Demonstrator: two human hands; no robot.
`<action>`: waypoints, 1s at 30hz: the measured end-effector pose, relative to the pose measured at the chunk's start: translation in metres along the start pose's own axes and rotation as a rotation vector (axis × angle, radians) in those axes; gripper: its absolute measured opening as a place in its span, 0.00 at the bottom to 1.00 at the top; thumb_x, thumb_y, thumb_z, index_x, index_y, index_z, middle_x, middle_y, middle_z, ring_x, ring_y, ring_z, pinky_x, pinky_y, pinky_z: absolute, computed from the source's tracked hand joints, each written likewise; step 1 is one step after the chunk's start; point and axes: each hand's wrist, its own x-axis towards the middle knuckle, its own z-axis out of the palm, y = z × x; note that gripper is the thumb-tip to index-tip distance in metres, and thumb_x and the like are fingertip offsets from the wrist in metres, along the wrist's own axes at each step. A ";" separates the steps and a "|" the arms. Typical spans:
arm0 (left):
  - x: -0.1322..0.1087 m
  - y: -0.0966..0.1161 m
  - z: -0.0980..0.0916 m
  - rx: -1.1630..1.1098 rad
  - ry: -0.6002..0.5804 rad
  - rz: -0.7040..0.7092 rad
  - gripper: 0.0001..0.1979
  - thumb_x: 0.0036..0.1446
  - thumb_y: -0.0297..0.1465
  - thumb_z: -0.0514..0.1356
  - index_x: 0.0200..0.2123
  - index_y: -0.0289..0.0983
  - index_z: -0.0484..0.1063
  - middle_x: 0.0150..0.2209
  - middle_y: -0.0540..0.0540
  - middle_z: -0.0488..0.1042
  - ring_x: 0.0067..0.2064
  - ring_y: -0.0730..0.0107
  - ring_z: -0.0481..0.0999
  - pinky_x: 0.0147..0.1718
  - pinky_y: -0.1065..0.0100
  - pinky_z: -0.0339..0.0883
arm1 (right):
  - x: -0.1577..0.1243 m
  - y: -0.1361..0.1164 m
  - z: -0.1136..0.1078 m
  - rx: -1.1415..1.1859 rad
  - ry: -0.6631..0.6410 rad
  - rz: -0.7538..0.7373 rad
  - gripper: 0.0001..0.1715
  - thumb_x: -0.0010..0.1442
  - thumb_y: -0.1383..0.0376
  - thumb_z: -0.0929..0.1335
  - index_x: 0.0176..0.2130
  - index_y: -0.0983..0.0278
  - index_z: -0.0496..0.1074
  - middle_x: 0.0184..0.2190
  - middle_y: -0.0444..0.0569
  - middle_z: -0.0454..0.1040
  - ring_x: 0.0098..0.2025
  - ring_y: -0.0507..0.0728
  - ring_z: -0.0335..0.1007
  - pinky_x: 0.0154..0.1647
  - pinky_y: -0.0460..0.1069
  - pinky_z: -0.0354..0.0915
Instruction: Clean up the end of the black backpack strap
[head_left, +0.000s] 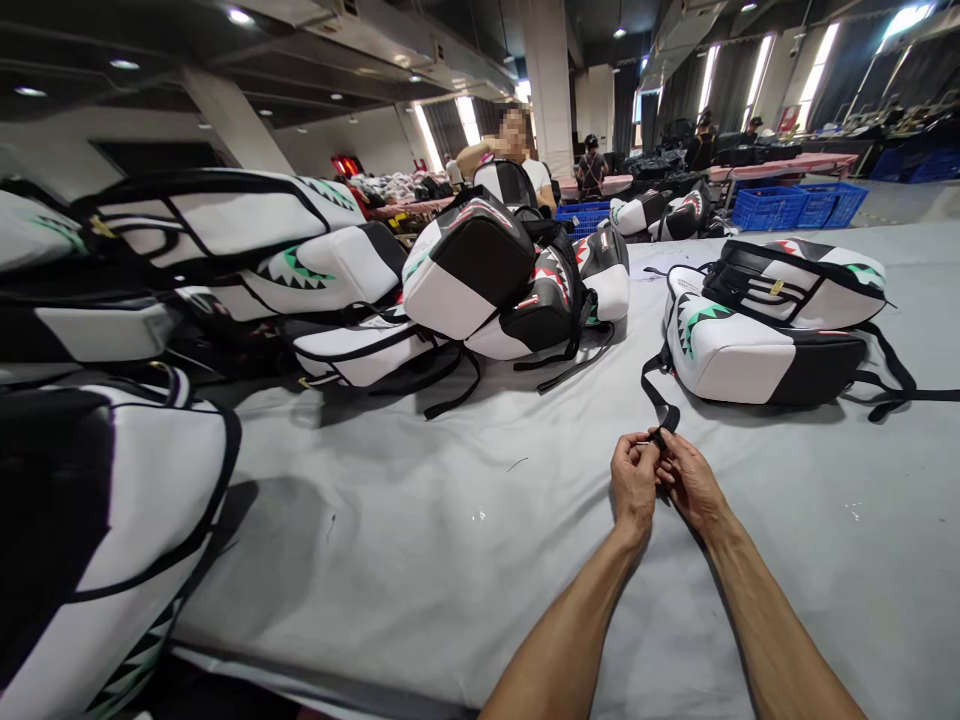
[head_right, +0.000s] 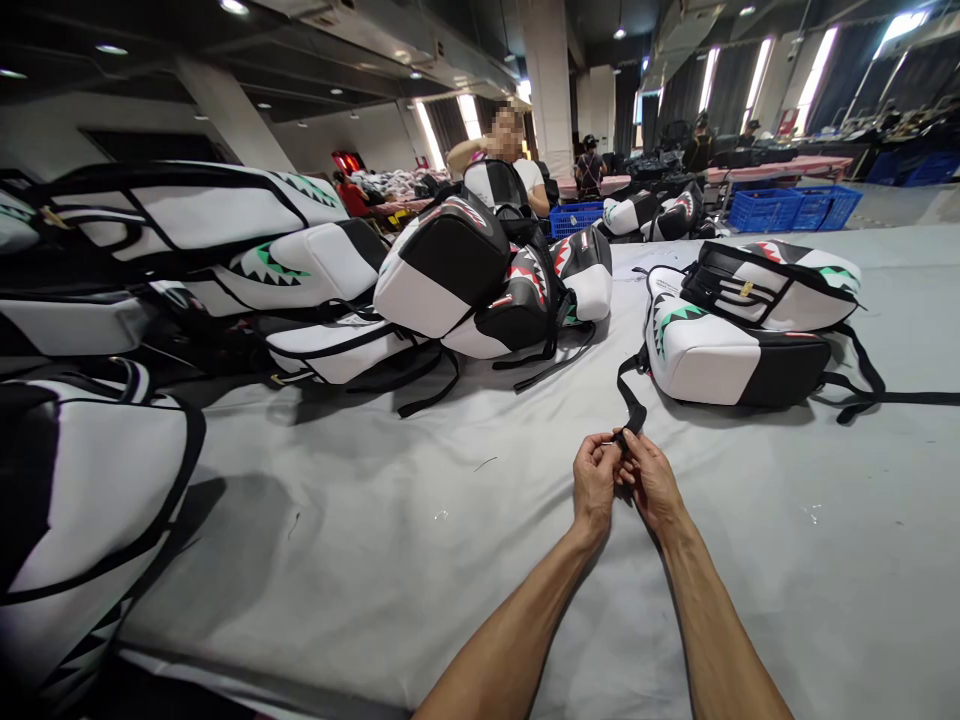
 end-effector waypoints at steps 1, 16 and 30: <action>0.000 0.000 0.000 -0.004 -0.001 0.000 0.24 0.59 0.48 0.75 0.46 0.37 0.75 0.32 0.49 0.80 0.29 0.70 0.79 0.28 0.71 0.70 | 0.000 0.000 0.000 -0.006 0.003 0.001 0.35 0.46 0.46 0.90 0.42 0.63 0.84 0.26 0.37 0.65 0.23 0.45 0.54 0.20 0.40 0.60; 0.005 -0.008 -0.001 0.035 0.008 0.014 0.29 0.59 0.53 0.75 0.49 0.37 0.75 0.32 0.49 0.80 0.27 0.72 0.77 0.27 0.71 0.69 | -0.003 -0.002 0.002 0.049 -0.003 0.006 0.37 0.43 0.49 0.91 0.41 0.65 0.81 0.26 0.36 0.66 0.23 0.44 0.55 0.20 0.40 0.59; 0.013 -0.010 -0.002 0.118 0.016 0.083 0.26 0.56 0.50 0.75 0.48 0.38 0.77 0.36 0.47 0.81 0.30 0.69 0.79 0.28 0.70 0.72 | 0.008 -0.001 0.003 0.023 -0.026 -0.048 0.39 0.44 0.44 0.89 0.45 0.62 0.80 0.22 0.34 0.65 0.20 0.45 0.51 0.18 0.42 0.52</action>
